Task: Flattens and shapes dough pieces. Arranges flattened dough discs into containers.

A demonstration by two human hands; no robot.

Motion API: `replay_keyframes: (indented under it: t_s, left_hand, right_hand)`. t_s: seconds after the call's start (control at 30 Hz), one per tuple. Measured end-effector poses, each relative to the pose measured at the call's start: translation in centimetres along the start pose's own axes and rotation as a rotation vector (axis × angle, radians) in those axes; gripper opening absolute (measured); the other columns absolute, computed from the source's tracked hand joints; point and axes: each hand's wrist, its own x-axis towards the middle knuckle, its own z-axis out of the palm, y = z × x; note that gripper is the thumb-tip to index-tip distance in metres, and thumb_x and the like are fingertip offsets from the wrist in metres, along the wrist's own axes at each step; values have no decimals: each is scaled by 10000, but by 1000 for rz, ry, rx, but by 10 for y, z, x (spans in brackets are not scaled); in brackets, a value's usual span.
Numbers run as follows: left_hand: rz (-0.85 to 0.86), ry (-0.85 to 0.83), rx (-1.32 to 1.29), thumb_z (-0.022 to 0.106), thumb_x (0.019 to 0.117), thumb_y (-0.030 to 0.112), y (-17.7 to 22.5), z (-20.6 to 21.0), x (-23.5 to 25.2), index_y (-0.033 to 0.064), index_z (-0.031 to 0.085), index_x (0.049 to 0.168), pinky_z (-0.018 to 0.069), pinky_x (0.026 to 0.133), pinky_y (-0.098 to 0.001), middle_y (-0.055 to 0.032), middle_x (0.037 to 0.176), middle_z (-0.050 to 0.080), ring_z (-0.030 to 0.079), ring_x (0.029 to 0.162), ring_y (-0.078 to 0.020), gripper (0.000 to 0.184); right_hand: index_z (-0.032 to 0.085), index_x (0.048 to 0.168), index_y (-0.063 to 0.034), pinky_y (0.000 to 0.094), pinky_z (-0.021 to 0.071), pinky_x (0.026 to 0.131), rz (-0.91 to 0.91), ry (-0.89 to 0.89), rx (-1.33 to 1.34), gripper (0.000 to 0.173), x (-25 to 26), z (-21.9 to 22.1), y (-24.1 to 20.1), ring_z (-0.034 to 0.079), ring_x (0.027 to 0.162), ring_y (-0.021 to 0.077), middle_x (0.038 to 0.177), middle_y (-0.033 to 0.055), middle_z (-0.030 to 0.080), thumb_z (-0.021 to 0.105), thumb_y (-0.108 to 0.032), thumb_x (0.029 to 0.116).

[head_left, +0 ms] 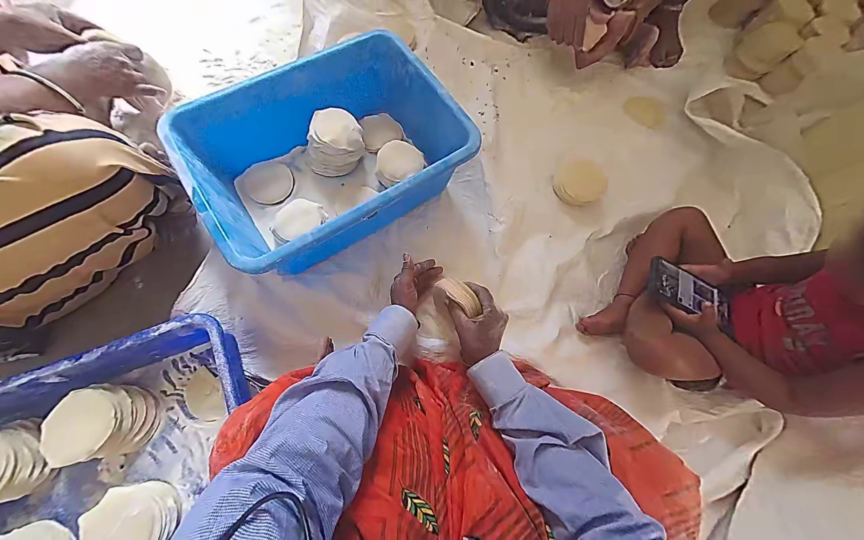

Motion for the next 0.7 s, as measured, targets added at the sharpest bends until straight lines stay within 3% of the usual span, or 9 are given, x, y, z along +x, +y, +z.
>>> replay_keyframes:
  t_s: [0.07, 0.17, 0.27, 0.37, 0.47, 0.53, 0.6, 0.7]
  left_hand:
    - [3, -26, 35, 42, 1113, 445, -1, 4, -4, -123, 504, 1381, 462, 1060, -398, -284, 1297, 632, 627, 1207, -296, 780]
    - [20, -17, 64, 44, 1113, 440, 3, 7, -5, -119, 523, 1368, 438, 1081, -418, -276, 1314, 632, 608, 1245, -298, 779]
    - [5, -28, 48, 28, 1109, 453, 1, 5, -4, -116, 521, 1370, 447, 1078, -397, -267, 1321, 629, 608, 1242, -283, 797]
    - [0, -31, 41, 44, 1111, 455, 3, 9, -6, -115, 537, 1350, 458, 1056, -393, -263, 1288, 644, 626, 1201, -271, 790]
    - [5, -29, 39, 35, 1106, 468, 0, 4, -3, -114, 539, 1354, 445, 1077, -398, -261, 1316, 634, 609, 1241, -275, 808]
    - [4, -27, 41, 44, 1107, 474, 0, 6, -3, -106, 555, 1336, 460, 1057, -394, -256, 1277, 655, 632, 1202, -274, 807]
    - [7, -38, 53, 49, 1111, 460, 1, 10, -5, -114, 551, 1335, 459, 1059, -387, -263, 1275, 651, 632, 1197, -272, 795]
    - [-1, -23, 53, 57, 1112, 457, 4, 9, -8, -107, 549, 1343, 451, 1060, -388, -254, 1303, 641, 617, 1217, -265, 784]
  right_hand:
    - [700, 1232, -19, 609, 540, 878, 27, -77, -27, 440, 2, 1, 2, 720, 999, 368, 1103, 198, 742, 835, -182, 846]
    - [725, 1150, -16, 585, 552, 823, -29, -4, 2, 362, 5, 5, 7, 731, 943, 340, 1038, 177, 755, 826, -147, 828]
    - [685, 1244, -38, 580, 560, 856, 9, -25, -9, 473, -1, 3, 6, 725, 984, 341, 1107, 173, 743, 841, -208, 832]
    - [717, 1192, -31, 621, 526, 839, 35, -70, -40, 379, 4, 5, 8, 717, 963, 379, 1063, 198, 746, 814, -180, 857]
    - [701, 1170, -51, 509, 584, 790, -11, 68, 29, 410, -2, 7, 13, 738, 898, 268, 1026, 134, 755, 845, -223, 826]
    - [672, 1248, -35, 577, 560, 836, 64, -4, -1, 516, -1, 7, 11, 732, 950, 335, 1071, 177, 746, 853, -249, 815]
    - [691, 1230, -8, 641, 517, 875, 116, -65, -22, 477, 6, 6, 9, 717, 984, 396, 1075, 217, 742, 841, -220, 829]
    - [705, 1181, -29, 575, 545, 836, 51, 33, 33, 432, 1, 4, 9, 728, 949, 327, 1058, 177, 749, 849, -221, 822]
